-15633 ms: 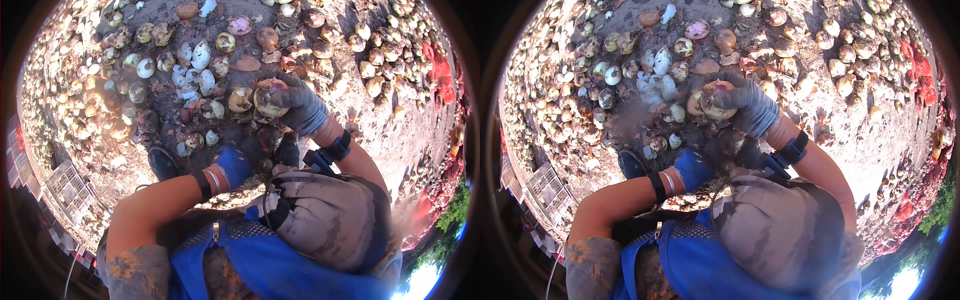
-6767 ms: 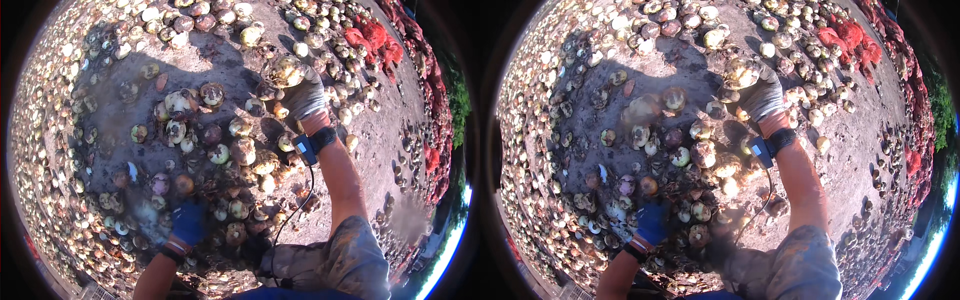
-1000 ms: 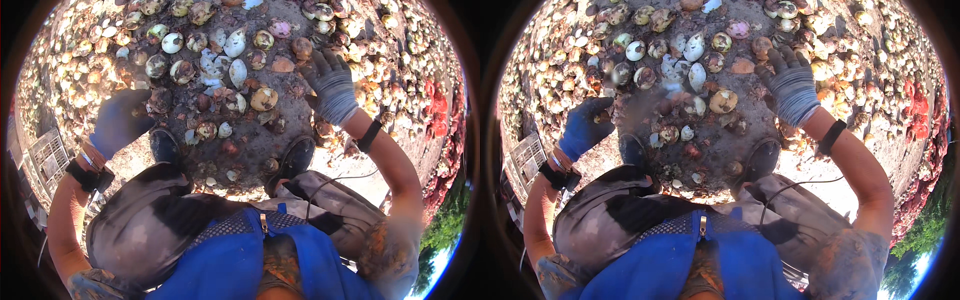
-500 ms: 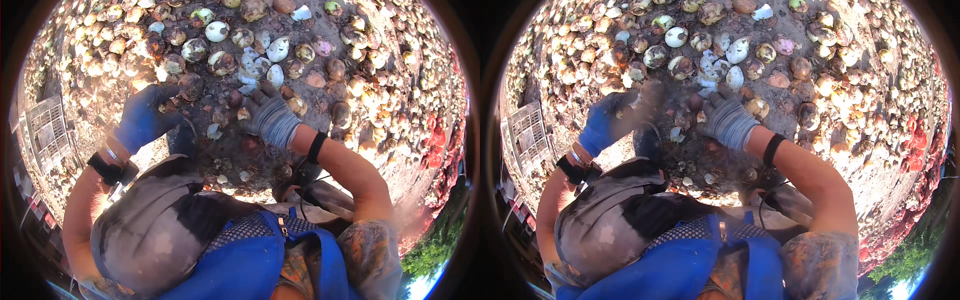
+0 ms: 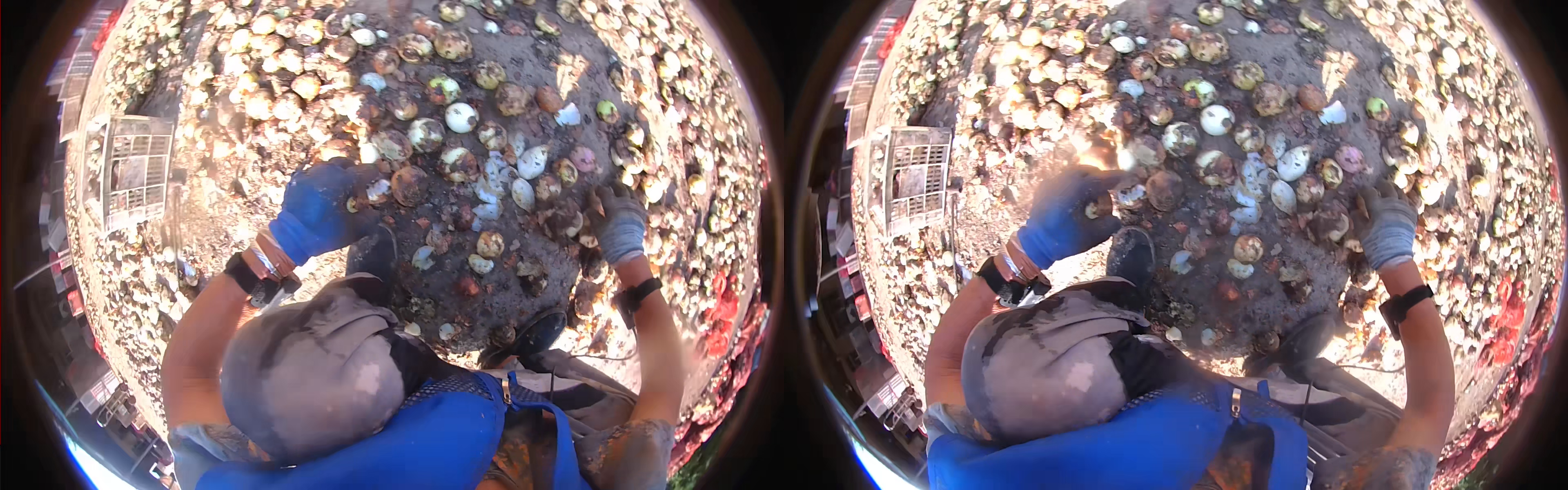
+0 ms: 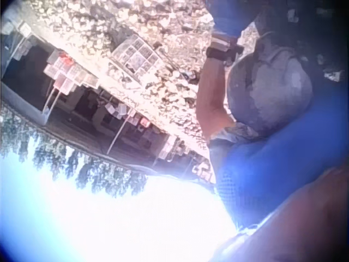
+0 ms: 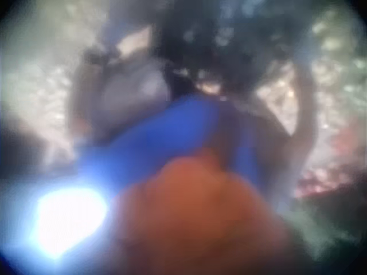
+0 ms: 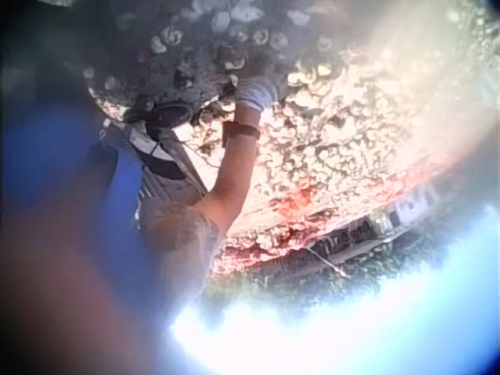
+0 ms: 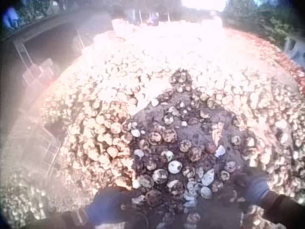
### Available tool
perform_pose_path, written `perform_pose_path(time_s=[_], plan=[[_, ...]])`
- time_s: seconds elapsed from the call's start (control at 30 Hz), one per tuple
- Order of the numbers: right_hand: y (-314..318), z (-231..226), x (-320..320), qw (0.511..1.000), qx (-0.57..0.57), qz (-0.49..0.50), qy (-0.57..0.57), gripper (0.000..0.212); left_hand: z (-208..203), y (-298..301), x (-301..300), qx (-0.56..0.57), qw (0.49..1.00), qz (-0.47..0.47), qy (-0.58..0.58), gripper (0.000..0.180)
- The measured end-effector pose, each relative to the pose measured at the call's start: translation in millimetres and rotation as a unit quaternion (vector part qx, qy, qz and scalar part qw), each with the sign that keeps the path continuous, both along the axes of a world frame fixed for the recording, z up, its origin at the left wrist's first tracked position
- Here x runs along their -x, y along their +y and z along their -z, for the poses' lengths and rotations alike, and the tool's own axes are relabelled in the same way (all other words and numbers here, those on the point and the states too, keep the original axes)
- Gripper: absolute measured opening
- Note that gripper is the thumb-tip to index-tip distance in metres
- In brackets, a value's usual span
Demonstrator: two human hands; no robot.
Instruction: The person picks up onions from the ground by hand and places them into a plastic crate.
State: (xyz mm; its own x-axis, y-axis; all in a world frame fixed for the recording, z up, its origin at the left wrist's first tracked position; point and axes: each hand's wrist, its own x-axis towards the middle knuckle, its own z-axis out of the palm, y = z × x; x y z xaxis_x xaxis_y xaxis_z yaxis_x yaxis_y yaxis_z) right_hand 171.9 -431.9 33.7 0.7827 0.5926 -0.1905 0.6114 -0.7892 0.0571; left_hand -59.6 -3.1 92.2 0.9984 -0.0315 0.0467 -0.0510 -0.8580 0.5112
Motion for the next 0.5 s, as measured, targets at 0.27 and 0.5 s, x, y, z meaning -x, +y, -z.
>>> perform_pose_path(time_s=[0.27,0.5], plan=[[34,19,29,0.997,-0.017,-0.077,0.002,0.051,-179,118,13,-0.444,0.849,-0.109,-0.265,0.056],[92,11,81,0.956,-0.138,-0.253,0.056,0.048,-196,263,67,-0.498,0.713,-0.493,-0.001,0.057]])
